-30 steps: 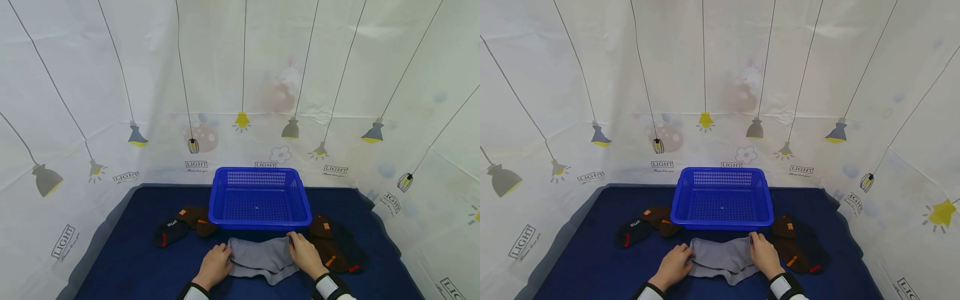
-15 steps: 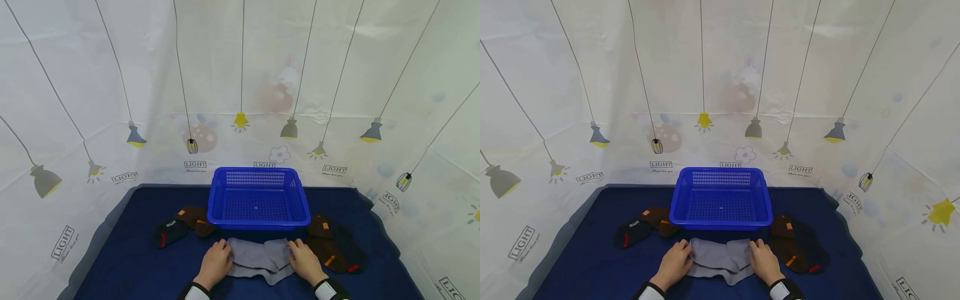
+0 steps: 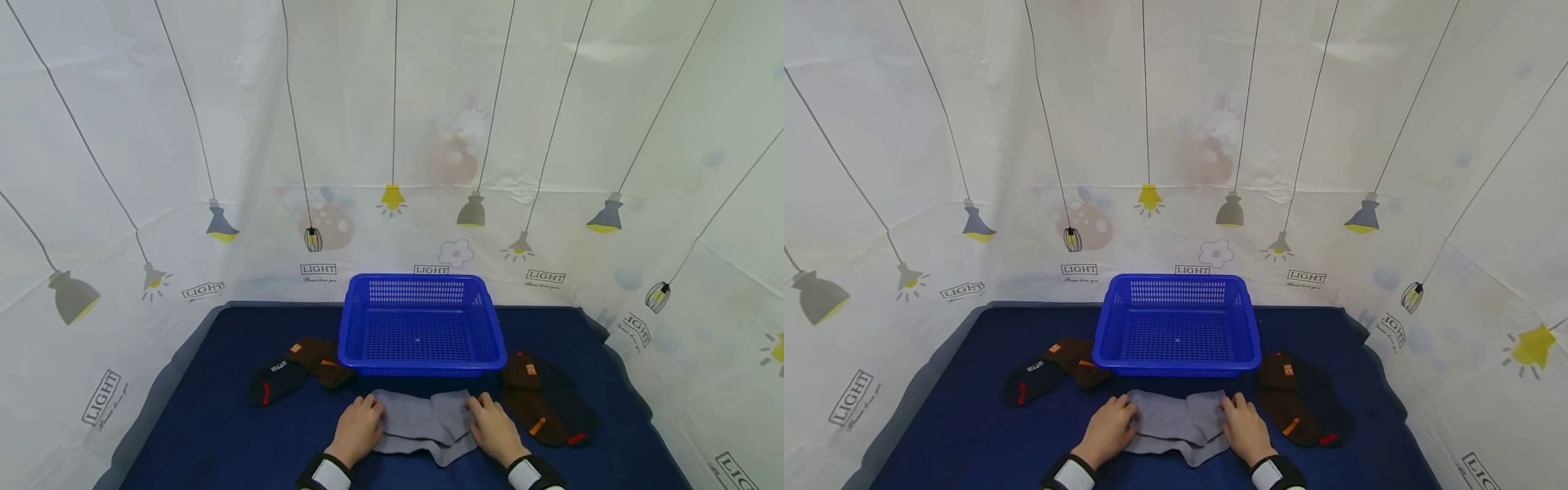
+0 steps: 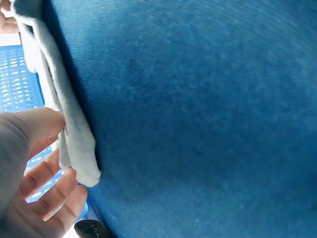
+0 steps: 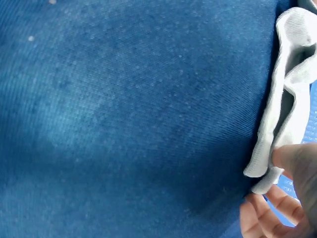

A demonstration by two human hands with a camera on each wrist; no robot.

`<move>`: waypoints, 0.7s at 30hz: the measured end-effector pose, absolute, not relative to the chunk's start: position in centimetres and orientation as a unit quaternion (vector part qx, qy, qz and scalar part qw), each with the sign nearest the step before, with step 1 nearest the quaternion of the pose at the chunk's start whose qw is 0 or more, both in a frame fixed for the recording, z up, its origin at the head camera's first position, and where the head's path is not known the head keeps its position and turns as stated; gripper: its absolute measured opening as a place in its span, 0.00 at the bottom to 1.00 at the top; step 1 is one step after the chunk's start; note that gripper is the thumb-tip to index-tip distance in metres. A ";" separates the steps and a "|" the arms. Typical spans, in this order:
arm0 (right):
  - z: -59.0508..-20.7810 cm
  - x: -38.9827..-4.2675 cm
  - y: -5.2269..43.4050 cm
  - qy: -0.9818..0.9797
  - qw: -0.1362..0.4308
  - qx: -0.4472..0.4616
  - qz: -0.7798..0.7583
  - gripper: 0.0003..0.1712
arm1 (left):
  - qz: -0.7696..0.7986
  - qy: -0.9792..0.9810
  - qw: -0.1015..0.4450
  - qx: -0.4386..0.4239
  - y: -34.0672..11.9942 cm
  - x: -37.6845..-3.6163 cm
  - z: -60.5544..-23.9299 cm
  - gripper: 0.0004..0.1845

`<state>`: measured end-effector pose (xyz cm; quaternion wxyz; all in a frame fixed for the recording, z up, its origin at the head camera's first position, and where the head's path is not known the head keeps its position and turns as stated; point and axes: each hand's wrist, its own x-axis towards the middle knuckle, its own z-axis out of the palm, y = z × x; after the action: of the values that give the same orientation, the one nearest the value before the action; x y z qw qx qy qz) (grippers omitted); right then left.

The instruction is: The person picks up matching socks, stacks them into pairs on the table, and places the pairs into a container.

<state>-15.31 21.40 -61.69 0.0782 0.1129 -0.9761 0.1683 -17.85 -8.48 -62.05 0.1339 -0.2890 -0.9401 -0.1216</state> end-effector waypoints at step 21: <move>-60.6 -15.7 21.7 -0.967 0.151 0.141 0.153 0.15 | -0.128 -0.939 0.138 -0.288 -8.5 -18.4 -61.4 0.12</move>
<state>-15.74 21.70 -60.65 0.1505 0.1410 -0.9665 0.1527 -18.40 -8.49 -61.39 0.1382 -0.2882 -0.9388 -0.1281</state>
